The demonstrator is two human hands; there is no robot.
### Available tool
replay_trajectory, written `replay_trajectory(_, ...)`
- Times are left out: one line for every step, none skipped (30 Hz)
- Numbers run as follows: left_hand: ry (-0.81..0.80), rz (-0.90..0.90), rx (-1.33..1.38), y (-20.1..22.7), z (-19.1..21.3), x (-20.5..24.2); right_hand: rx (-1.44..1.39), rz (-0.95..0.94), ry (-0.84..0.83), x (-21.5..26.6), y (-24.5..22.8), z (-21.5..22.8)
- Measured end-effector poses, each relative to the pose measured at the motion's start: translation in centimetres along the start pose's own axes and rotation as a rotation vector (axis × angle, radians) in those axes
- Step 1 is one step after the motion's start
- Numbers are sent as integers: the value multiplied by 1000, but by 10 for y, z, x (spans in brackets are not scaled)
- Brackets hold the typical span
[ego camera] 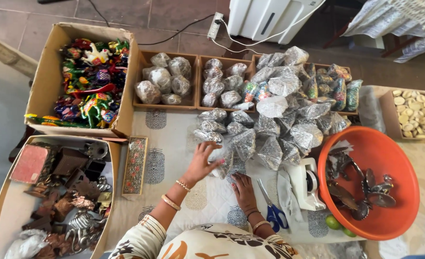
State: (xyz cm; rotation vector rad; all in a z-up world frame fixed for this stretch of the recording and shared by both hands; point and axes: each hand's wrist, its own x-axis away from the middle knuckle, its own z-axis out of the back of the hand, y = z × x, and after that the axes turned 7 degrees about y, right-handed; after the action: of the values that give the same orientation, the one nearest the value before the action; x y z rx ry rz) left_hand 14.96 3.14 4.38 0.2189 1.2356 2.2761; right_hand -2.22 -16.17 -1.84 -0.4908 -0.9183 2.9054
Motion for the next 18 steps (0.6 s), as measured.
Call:
replay_trajectory(-8, -7, 2, 4, 3, -6, 4, -8, 6, -1, 0, 0)
replay_trajectory(29, -41, 6, 7, 5, -12, -1, -19, 0, -1, -1, 0)
replay_trajectory(66, -75, 12, 12, 7, -17, -5, -32, -7, 0, -1, 1)
replay_trajectory(56, -82, 17, 25, 14, -26, 1, -42, -1, 1, -1, 1)
replay_trajectory(13, -168, -26, 39, 22, -37, -1, -25, 7, 1, -1, 1)
replay_trajectory(-29, -254, -69, 53, 30, -48, -4, -9, 15, 0, 0, 0)
replay_trajectory(-39, -265, -65, 58, 28, -60, 2, -19, 24, 0, -2, 2)
replay_trajectory(-118, -373, -169, 63, 25, -71, -8, -25, 22, -1, -4, 3)
replay_trajectory(-195, -481, -274, 69, 22, -82, -19, -29, 20, -1, -5, 4)
replay_trajectory(-203, -492, -271, 73, 18, -90, -14, -38, 29, 0, -5, 4)
replay_trajectory(-298, -529, -326, 78, 14, -100, -10, -27, 35, -1, -5, 4)
replay_trajectory(-393, -565, -382, 82, 11, -110, -6, -15, 41, -1, -4, 4)
replay_trajectory(-400, -575, -381, 85, 6, -117, -3, -23, 50, -2, -5, 6)
replay_trajectory(-489, -548, -382, 87, 1, -125, -17, -37, 37, -2, -6, 8)
replay_trajectory(-579, -516, -383, 89, -4, -130, -34, -52, 21, -1, -7, 9)
replay_trajectory(-586, -522, -383, 85, -14, -130, -34, -60, 27, 5, -5, 9)
replay_trajectory(-615, -501, -407, 81, -23, -133, -100, -84, 62, 5, -1, 8)
replay_trajectory(-643, -479, -431, 78, -31, -137, -167, -108, 97, 6, 3, 7)
